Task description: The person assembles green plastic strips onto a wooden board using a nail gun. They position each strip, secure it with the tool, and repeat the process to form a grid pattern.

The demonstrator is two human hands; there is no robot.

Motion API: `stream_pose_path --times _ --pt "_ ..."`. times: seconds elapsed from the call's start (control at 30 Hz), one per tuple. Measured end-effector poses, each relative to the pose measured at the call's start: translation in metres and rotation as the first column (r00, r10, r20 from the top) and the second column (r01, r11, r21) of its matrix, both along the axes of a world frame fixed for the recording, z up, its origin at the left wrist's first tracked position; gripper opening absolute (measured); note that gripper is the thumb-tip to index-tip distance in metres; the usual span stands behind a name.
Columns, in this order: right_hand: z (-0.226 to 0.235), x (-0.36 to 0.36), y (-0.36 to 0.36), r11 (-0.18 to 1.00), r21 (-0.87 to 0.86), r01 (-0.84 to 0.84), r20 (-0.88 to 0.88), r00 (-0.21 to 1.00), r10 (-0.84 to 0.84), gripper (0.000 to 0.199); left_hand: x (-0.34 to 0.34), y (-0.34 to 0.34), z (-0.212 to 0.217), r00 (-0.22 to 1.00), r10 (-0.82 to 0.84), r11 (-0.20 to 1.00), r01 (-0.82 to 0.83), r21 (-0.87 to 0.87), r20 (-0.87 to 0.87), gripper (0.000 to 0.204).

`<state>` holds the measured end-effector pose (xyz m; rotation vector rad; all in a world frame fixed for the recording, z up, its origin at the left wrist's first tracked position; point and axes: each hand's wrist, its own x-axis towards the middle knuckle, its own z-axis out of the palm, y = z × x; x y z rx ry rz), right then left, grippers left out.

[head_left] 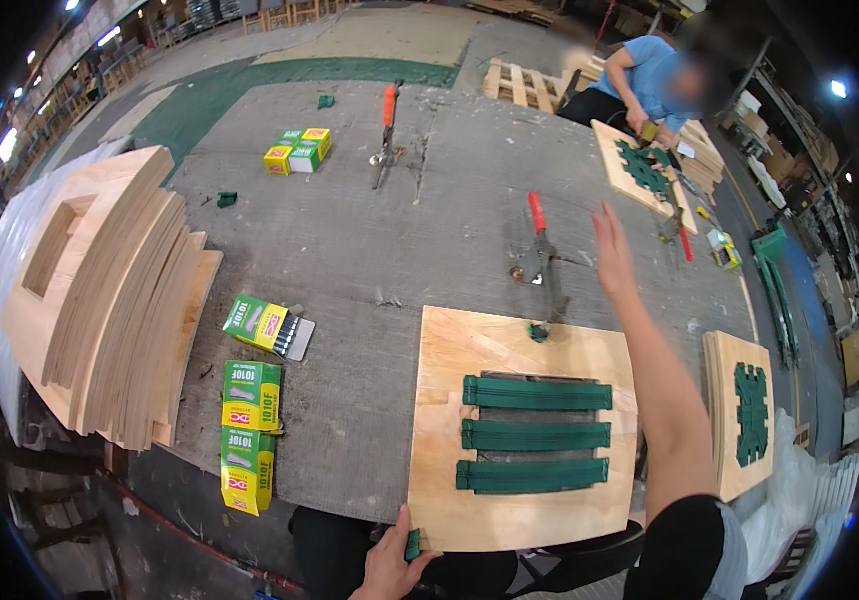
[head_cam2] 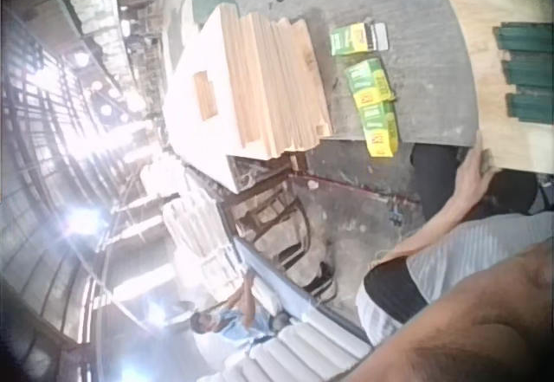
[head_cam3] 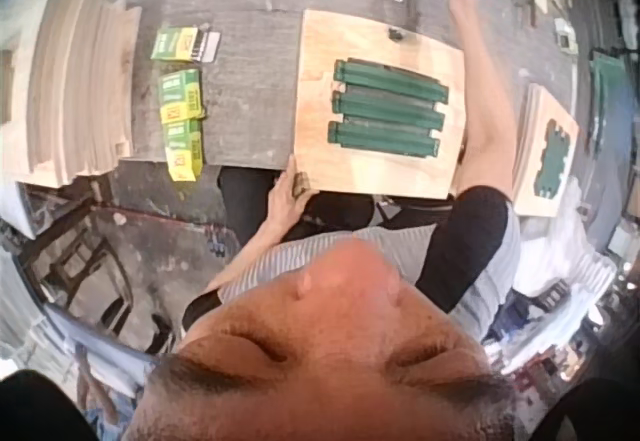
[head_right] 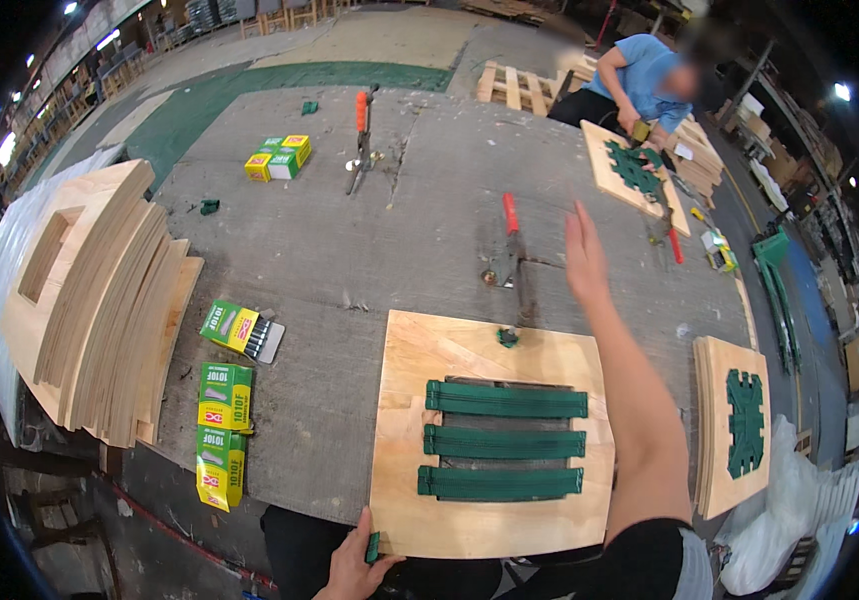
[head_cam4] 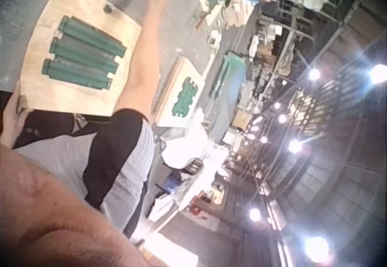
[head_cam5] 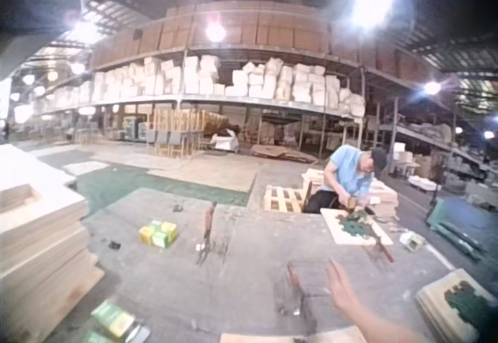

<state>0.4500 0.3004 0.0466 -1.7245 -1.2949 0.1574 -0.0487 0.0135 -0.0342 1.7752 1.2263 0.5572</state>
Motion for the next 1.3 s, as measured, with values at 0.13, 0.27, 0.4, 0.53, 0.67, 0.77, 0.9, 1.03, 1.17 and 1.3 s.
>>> stream_pose_path --times 0.13,0.27,0.4,0.53,0.67,0.77,0.9,1.03,1.17,1.3 --pt "-0.012 -0.039 -0.226 0.991 -0.109 0.075 0.180 0.982 -0.054 0.043 -0.002 0.001 -0.004 0.998 -0.067 0.996 0.067 -0.051 -0.008 0.101" --pt "-0.026 -0.141 -0.397 0.974 -0.227 0.021 0.208 0.978 0.028 0.040 0.000 -0.005 -0.007 0.995 -0.038 0.999 0.035 0.033 0.094 0.094" --pt "-0.050 -0.167 -0.433 0.982 -0.178 0.062 0.338 0.941 0.002 0.041 0.002 -0.008 -0.013 0.997 -0.053 0.988 0.043 0.146 0.063 0.098" --pt "-0.063 -0.166 -0.422 0.983 -0.075 0.169 0.394 0.910 -0.126 0.043 0.006 -0.009 -0.006 0.992 -0.045 0.992 0.030 0.119 0.119 0.096" --pt "-0.066 -0.164 -0.421 0.980 -0.017 0.196 0.435 0.885 -0.170 0.045 0.006 -0.015 -0.003 0.994 -0.033 0.994 0.021 0.111 0.105 0.094" --pt "-0.068 -0.159 -0.423 0.977 0.023 0.210 0.466 0.863 -0.196 0.046 0.010 -0.018 0.001 0.992 -0.041 0.996 0.030 0.090 0.122 0.092" --pt "-0.072 -0.154 -0.419 0.977 0.054 0.209 0.439 0.873 -0.211 0.047 0.012 -0.022 -0.001 0.994 -0.043 0.987 0.028 0.157 0.096 0.091" --pt "-0.080 -0.145 -0.424 0.966 0.073 0.248 0.437 0.863 -0.255 0.047 0.018 -0.024 -0.002 0.997 -0.068 0.990 0.062 0.126 0.038 0.090" --pt "-0.072 -0.150 -0.418 0.976 0.081 0.203 0.413 0.884 -0.218 0.044 0.003 -0.031 -0.002 0.998 0.059 0.997 -0.058 -0.044 0.021 0.097" --pt "-0.069 -0.147 -0.424 0.978 0.089 0.191 0.385 0.899 -0.211 0.043 -0.001 -0.061 0.035 0.953 0.199 0.978 -0.178 -0.110 0.228 0.084"
